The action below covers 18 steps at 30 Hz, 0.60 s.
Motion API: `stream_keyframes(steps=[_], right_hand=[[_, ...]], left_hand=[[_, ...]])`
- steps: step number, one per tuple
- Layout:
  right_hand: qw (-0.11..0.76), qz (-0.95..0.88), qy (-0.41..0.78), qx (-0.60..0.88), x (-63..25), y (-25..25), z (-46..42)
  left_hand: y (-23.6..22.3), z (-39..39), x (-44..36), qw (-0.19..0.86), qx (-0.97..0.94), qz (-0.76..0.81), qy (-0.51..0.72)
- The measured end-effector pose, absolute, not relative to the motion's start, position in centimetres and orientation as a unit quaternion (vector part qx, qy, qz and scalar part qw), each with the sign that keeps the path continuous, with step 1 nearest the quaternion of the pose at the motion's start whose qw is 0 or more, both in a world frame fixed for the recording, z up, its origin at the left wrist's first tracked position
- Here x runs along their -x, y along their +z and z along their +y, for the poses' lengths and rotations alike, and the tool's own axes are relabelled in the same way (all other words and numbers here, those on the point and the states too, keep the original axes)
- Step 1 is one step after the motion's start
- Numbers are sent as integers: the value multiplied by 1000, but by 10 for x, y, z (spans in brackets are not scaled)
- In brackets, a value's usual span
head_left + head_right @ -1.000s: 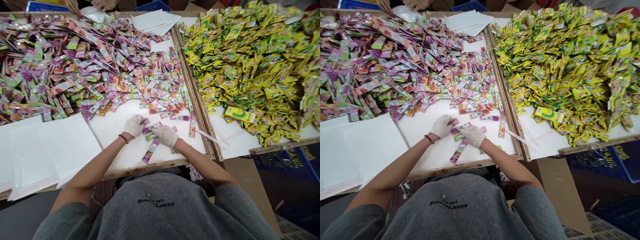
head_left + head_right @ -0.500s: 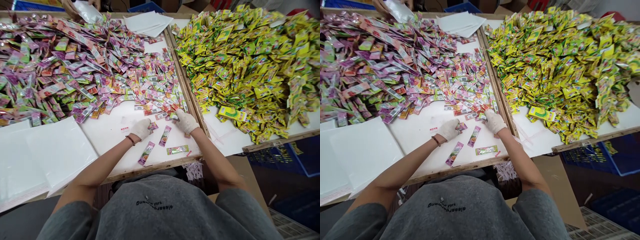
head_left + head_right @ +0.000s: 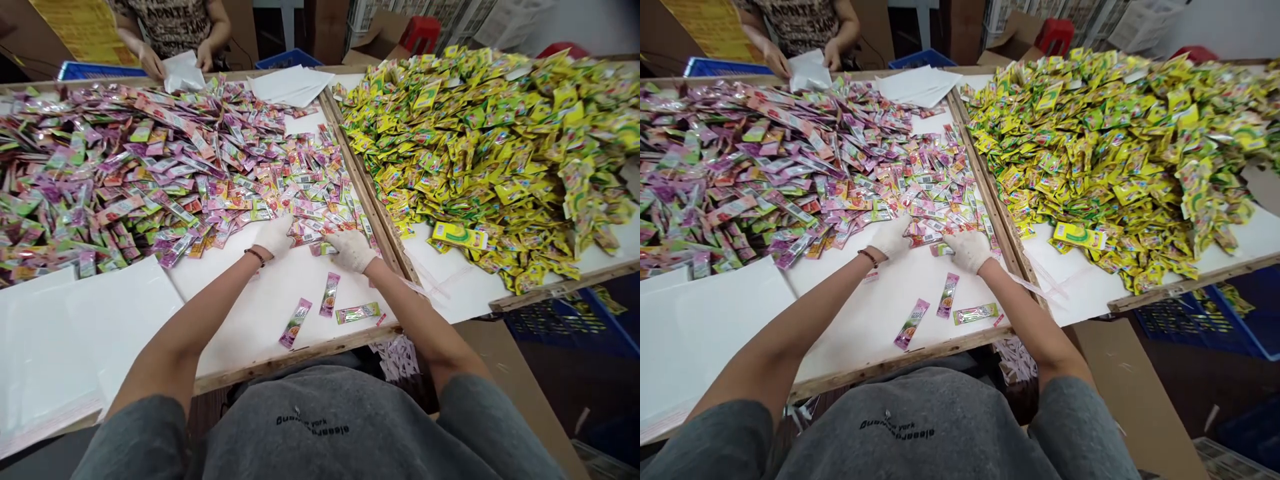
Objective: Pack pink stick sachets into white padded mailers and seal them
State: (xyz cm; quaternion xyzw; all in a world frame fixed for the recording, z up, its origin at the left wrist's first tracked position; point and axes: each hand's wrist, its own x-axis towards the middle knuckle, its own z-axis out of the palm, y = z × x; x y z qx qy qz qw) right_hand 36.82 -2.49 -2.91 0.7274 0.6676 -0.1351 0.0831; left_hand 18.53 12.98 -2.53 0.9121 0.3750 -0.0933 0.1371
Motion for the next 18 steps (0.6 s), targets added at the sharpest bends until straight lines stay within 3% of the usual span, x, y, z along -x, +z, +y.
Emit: stream_keyframes(steps=[5,12,18], right_hand=[[108,649,-150,-738,-355,-35,-9],[58,679,-154,-715,-361,-43,-28],[-86,566,-191,-797,-368,-34,12]], left_hand=[[-35,132,-188,113,-920,358,-113],[-36,120,-147,119,-919,375,-37],[-39,108,-181,225,-897,380,-2]])
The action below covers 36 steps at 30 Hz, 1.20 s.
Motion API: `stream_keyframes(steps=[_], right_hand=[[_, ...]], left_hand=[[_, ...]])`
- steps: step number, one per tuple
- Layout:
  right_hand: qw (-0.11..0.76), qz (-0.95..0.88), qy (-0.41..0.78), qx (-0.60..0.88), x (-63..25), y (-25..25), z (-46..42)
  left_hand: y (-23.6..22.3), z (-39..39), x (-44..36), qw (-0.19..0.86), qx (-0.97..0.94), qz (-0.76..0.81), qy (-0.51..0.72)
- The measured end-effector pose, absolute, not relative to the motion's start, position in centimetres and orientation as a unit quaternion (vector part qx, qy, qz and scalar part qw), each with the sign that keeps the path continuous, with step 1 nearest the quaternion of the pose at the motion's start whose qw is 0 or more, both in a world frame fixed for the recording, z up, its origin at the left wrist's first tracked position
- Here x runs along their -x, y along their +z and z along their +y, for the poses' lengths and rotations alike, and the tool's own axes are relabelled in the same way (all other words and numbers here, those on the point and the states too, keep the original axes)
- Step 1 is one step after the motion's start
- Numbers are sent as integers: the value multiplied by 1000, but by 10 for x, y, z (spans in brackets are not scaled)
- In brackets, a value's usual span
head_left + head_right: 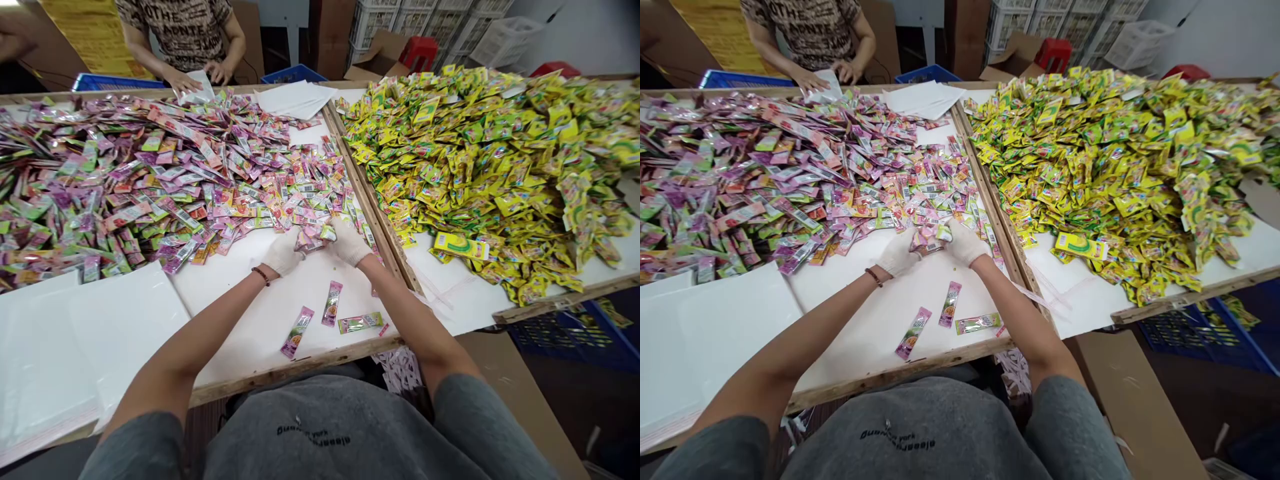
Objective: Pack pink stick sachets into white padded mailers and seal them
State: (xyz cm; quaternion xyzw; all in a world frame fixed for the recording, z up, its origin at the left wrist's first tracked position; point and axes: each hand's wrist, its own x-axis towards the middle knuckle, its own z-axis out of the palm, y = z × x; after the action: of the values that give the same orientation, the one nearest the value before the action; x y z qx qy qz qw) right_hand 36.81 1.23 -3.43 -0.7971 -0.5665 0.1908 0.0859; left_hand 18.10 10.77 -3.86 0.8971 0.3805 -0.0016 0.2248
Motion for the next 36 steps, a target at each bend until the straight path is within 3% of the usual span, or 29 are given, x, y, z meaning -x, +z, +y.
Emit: stream_keyframes(steps=[6,15,19,25,28,31,33,36], right_hand=[[4,-533,193,824,-359,-44,59],[25,-597,243,764,-312,-62,-4],[109,-607,261,743,-320,-69,-19],[294,-382,430,763,-354,-71,-15],[371,-323,411,768,-375,-67,-18],[419,-365,362,749,-395,-64,-22],[380,-432,340,744,-400,-62,-24],[209,-575,288,736,-390,-60,-23]], left_hand=[[-48,98,-217,179,-906,376,-70],[-59,56,-144,96,-955,258,-111],[-61,44,-135,96,-966,210,-116],[-51,57,-153,134,-935,287,-157],[-44,75,-155,161,-925,306,-156],[-35,101,-165,200,-921,326,-75],[-27,119,-182,210,-914,345,-27],[-20,138,-219,174,-922,346,-15]])
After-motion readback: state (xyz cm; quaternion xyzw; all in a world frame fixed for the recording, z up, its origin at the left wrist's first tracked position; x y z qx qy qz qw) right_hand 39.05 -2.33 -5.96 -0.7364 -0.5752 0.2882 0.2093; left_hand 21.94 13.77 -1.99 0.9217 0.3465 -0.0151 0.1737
